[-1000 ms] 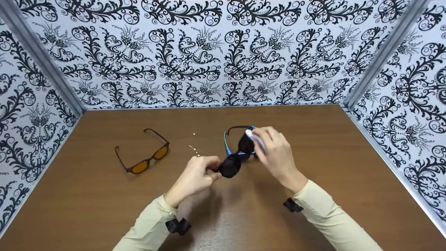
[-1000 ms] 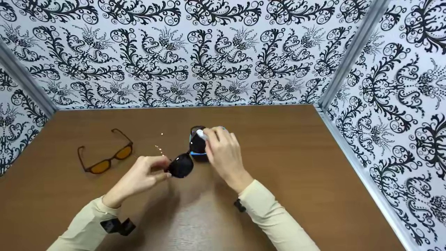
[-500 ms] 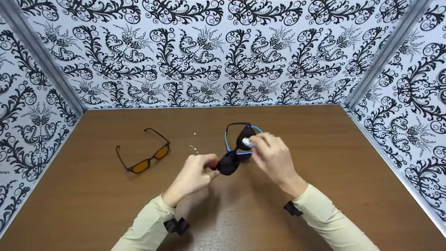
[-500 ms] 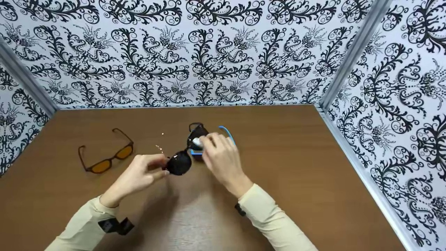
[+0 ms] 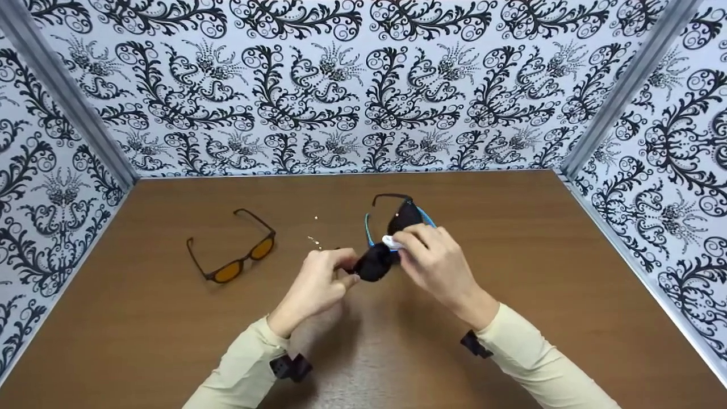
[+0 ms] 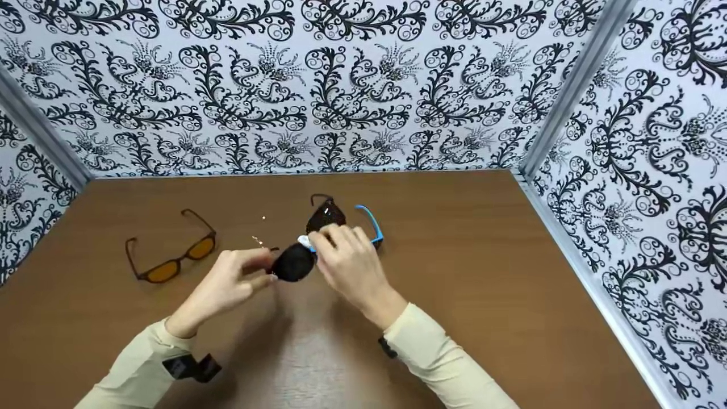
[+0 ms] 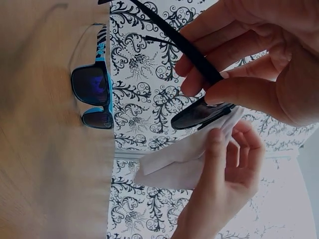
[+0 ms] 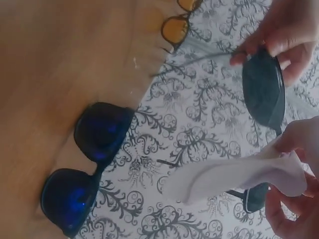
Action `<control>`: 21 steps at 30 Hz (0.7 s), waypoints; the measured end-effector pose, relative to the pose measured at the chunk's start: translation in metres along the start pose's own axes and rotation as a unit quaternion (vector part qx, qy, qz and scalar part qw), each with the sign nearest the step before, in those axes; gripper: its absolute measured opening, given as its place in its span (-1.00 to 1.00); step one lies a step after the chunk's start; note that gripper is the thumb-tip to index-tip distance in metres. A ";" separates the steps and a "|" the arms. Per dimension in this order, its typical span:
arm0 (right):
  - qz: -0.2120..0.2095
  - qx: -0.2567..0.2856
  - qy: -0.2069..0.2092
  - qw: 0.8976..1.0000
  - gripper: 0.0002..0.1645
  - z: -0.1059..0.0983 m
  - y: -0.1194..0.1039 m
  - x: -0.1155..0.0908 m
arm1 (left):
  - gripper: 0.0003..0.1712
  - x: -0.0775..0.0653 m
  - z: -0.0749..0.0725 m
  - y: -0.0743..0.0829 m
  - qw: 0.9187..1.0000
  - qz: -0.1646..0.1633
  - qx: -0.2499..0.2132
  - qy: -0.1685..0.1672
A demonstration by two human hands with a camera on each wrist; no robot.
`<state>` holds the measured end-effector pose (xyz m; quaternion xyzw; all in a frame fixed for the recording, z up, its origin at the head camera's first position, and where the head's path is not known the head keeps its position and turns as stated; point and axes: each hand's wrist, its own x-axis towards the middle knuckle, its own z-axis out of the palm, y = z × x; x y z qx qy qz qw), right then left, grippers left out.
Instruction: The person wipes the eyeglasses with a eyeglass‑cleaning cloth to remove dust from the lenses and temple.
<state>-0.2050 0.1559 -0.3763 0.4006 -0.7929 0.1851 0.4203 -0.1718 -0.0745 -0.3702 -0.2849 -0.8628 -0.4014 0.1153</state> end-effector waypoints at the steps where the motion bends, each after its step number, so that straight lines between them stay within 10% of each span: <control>1: 0.004 0.001 -0.001 1.000 -0.69 0.000 0.001 -0.001 | -0.83 0.000 -0.001 0.000 1.000 -0.001 -0.001 -0.001; 11: 0.105 -0.040 0.039 0.993 -0.69 -0.008 0.018 0.000 | -0.84 -0.003 -0.001 0.000 0.999 0.029 0.018 -0.039; 21: -0.009 0.000 -0.015 1.000 -0.68 0.003 0.000 -0.012 | -0.81 -0.002 -0.001 0.000 1.000 0.000 0.011 -0.001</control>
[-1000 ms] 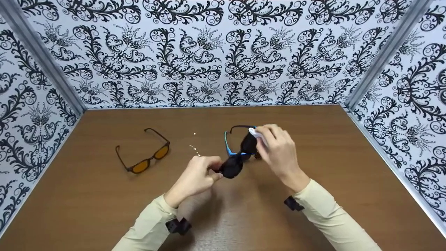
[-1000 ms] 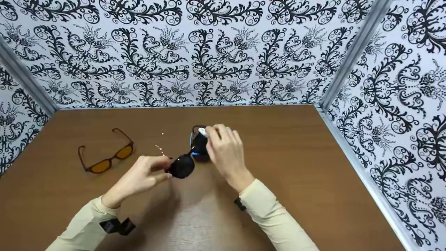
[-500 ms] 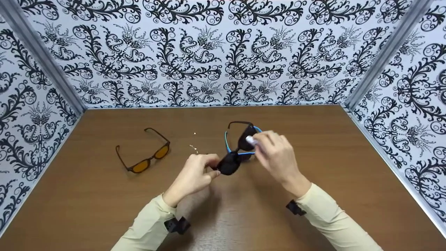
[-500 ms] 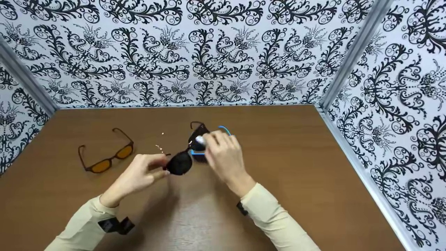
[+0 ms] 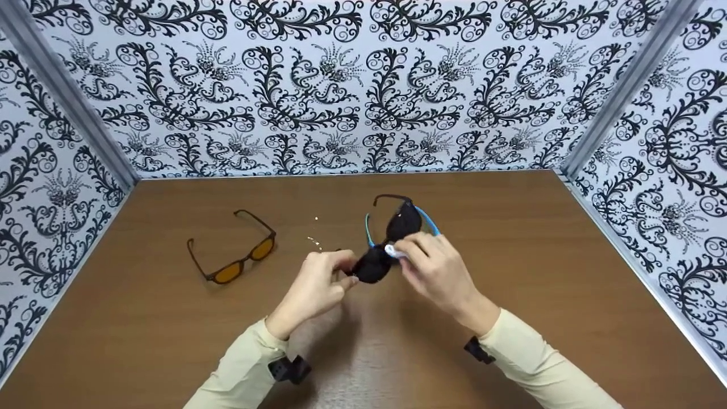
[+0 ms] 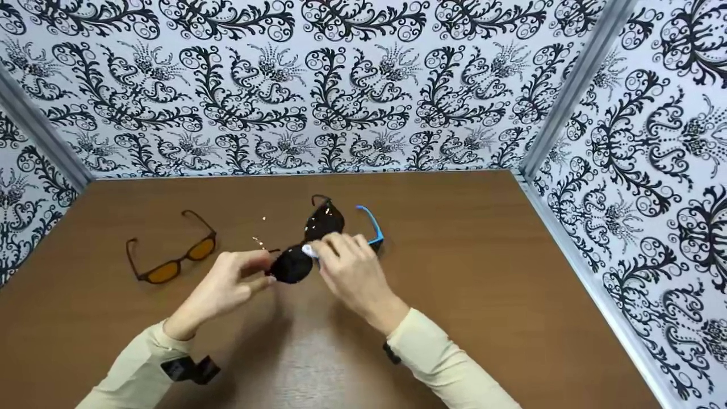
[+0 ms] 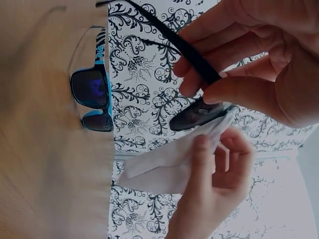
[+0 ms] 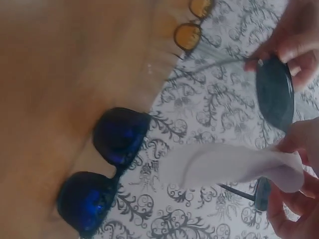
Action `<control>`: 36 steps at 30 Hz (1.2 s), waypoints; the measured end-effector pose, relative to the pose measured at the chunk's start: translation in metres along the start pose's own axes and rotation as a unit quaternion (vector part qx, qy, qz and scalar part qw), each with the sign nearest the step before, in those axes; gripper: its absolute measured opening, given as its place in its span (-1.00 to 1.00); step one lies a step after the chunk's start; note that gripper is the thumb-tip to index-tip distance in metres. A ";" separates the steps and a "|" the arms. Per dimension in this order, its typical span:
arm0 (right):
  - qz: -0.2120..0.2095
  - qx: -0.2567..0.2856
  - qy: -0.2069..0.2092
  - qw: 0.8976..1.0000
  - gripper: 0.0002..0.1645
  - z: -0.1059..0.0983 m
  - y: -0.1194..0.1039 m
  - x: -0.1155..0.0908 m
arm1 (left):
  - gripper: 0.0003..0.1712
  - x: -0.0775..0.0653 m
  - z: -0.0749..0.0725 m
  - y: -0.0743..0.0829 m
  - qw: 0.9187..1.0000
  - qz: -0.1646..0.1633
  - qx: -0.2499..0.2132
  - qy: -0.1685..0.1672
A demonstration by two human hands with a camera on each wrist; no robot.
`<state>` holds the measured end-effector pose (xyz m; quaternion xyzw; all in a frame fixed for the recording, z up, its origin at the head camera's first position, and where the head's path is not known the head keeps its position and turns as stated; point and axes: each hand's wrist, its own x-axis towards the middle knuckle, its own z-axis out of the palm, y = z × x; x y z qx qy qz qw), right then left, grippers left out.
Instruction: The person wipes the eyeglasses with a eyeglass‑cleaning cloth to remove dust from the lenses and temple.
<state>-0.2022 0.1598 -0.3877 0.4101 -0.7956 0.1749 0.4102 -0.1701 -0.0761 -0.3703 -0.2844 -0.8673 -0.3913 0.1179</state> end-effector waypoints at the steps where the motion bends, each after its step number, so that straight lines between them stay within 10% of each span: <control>1: 0.003 0.001 -0.003 1.000 -0.69 0.000 0.000 -0.002 | -0.81 0.000 -0.001 0.000 1.000 -0.003 -0.004 0.001; 16: 0.134 0.016 0.076 0.988 -0.80 -0.015 0.017 0.009 | -0.84 -0.002 0.001 0.003 1.000 0.019 0.002 -0.023; 27: -0.007 0.023 0.033 0.999 -0.69 -0.005 -0.001 0.003 | -0.82 -0.004 0.004 0.002 1.000 0.011 -0.003 -0.005; 36: 0.062 0.016 0.032 0.997 -0.69 -0.008 0.012 -0.015 | -0.85 -0.006 0.002 -0.001 0.999 0.002 -0.034 0.010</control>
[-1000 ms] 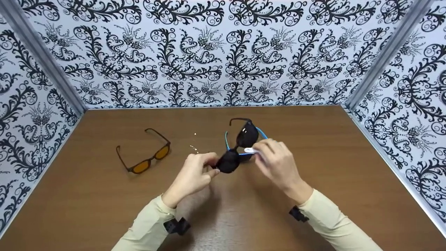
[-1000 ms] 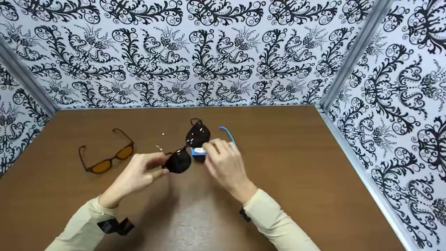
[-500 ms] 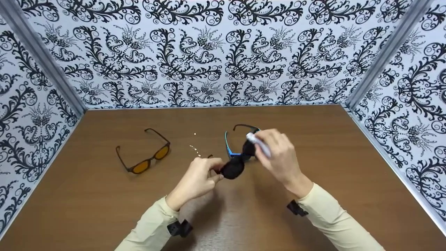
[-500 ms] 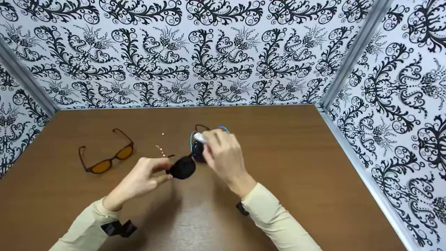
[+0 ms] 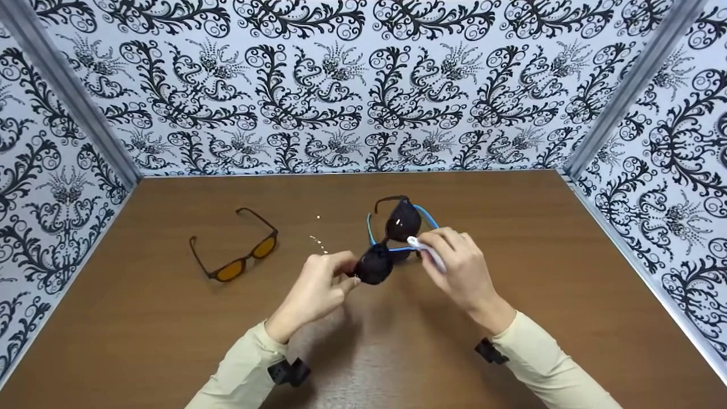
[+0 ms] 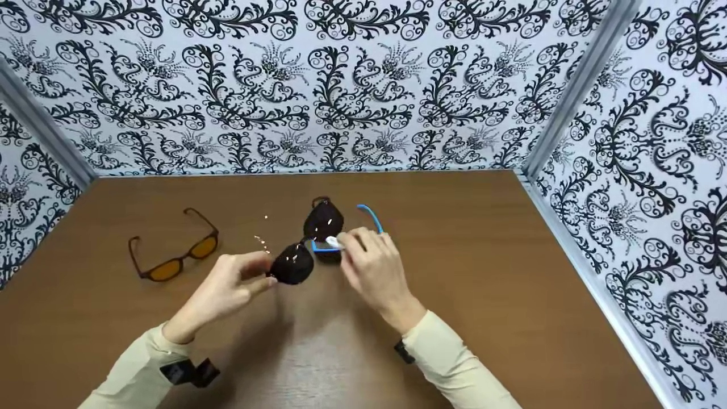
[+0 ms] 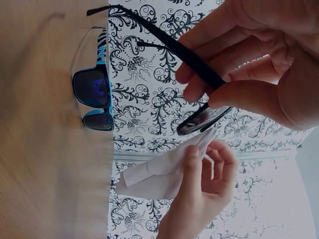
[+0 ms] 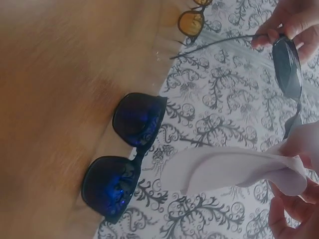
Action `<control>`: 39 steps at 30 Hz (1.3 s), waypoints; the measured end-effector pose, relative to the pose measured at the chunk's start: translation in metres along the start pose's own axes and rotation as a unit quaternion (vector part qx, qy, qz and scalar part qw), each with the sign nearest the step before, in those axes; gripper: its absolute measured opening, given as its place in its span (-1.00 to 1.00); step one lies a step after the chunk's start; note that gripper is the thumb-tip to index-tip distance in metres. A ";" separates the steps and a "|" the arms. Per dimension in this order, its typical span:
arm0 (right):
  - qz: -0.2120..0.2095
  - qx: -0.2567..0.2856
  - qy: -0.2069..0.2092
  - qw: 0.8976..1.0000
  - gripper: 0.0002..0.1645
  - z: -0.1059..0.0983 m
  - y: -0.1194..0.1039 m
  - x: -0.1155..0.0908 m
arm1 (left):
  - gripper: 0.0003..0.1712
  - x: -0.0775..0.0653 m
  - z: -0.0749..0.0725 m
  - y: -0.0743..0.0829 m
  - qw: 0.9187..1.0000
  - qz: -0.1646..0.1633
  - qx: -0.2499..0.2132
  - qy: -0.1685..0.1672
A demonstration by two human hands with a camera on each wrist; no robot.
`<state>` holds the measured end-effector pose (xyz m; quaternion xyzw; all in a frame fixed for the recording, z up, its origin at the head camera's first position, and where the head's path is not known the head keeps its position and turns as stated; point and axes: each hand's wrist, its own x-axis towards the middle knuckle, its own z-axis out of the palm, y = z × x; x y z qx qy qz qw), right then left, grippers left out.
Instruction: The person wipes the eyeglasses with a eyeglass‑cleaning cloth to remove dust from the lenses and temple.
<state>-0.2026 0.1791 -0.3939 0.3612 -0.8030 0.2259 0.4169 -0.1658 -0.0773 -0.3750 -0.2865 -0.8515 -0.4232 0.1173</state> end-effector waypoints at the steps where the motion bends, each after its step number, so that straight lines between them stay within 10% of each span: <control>1: 0.009 0.002 -0.001 1.000 -0.70 -0.001 0.001 -0.002 | -0.86 0.000 0.000 0.000 1.000 0.000 -0.007 0.004; 13: 0.039 0.022 -0.014 0.999 -0.73 -0.003 0.000 -0.016 | -0.87 0.001 -0.006 -0.006 0.994 -0.032 -0.044 0.094; 20: 0.035 0.033 -0.018 0.999 -0.72 -0.002 -0.005 -0.017 | -0.86 0.002 -0.013 -0.013 0.976 -0.107 -0.072 0.173; 32: 0.004 0.030 -0.001 1.000 -0.68 -0.004 -0.025 -0.018 | -0.84 0.003 -0.008 -0.027 0.946 -0.186 -0.225 0.144; 39: -0.062 -0.026 0.054 0.996 -0.85 -0.009 -0.049 -0.010 | -0.79 0.002 0.000 -0.043 0.944 -0.223 -0.191 0.155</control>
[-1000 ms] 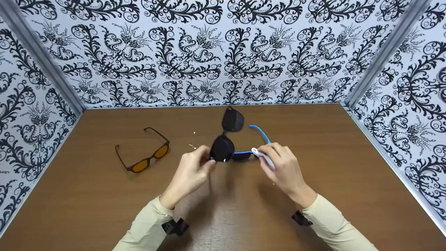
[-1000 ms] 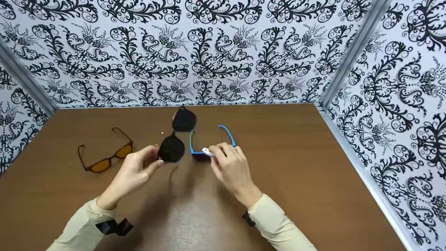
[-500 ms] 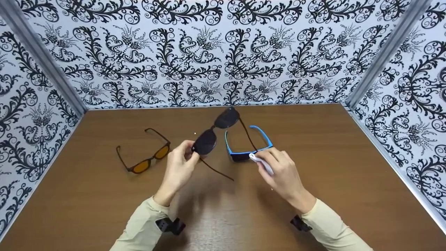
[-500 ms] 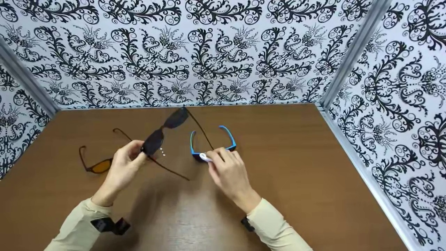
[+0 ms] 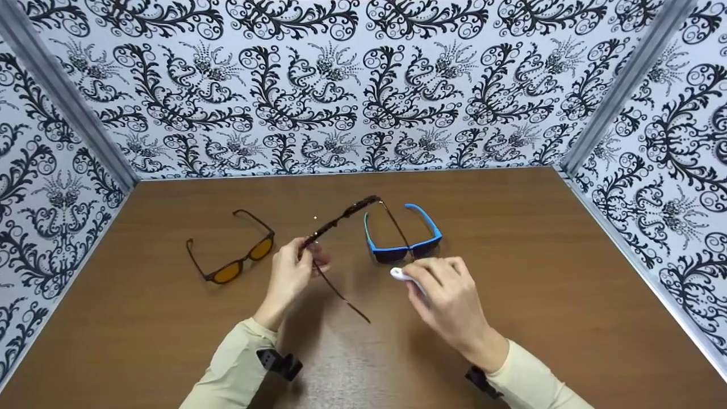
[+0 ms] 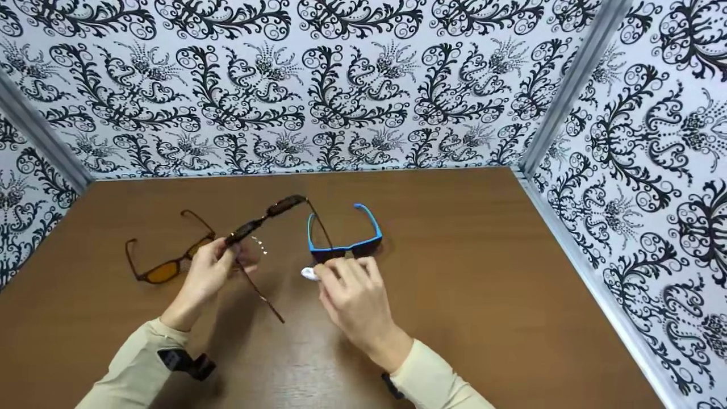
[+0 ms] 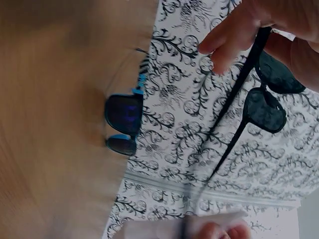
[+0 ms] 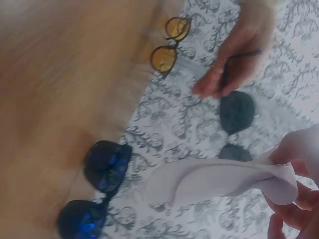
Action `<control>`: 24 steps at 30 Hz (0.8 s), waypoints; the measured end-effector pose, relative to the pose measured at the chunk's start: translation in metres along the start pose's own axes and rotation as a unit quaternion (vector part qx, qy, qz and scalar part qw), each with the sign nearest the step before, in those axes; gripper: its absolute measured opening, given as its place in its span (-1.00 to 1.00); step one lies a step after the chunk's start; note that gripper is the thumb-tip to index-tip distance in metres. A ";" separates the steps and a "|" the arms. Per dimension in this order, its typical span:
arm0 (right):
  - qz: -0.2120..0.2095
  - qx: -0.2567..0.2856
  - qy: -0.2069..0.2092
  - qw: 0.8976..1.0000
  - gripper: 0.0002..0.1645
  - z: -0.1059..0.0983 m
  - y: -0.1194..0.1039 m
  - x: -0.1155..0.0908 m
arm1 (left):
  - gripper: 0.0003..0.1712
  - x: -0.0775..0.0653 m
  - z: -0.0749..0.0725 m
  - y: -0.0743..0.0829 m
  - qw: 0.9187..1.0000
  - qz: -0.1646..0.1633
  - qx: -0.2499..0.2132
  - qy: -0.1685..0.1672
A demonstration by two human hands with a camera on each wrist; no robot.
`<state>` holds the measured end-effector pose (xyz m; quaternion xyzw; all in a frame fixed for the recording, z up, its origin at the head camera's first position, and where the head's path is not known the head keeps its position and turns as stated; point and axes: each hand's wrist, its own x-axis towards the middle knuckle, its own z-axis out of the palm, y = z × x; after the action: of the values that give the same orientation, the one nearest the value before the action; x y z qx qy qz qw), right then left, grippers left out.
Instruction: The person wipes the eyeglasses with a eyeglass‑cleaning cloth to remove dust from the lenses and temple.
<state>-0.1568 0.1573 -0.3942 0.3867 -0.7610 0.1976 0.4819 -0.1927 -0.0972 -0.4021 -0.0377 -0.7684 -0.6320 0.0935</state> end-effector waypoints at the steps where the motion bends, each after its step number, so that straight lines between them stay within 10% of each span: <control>1: -0.015 -0.009 0.016 1.000 -0.86 -0.001 -0.004 0.003 | -0.79 0.000 0.000 -0.003 1.000 0.001 0.019 0.008; 6: -0.116 -0.046 0.095 0.988 -0.85 -0.002 -0.022 0.021 | -0.77 0.001 0.002 -0.013 0.995 0.003 0.093 0.027; 10: -0.154 -0.049 0.075 0.984 -0.85 0.000 -0.030 0.025 | -0.76 0.001 0.004 -0.017 0.994 -0.006 0.107 0.018; 24: -0.006 0.100 -0.001 0.995 -0.82 0.022 -0.016 0.018 | -0.71 -0.002 0.010 -0.024 0.996 -0.071 0.052 -0.020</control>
<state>-0.1613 0.1252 -0.3895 0.4377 -0.7354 0.2694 0.4417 -0.1962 -0.0923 -0.4277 0.0086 -0.8025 -0.5956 0.0349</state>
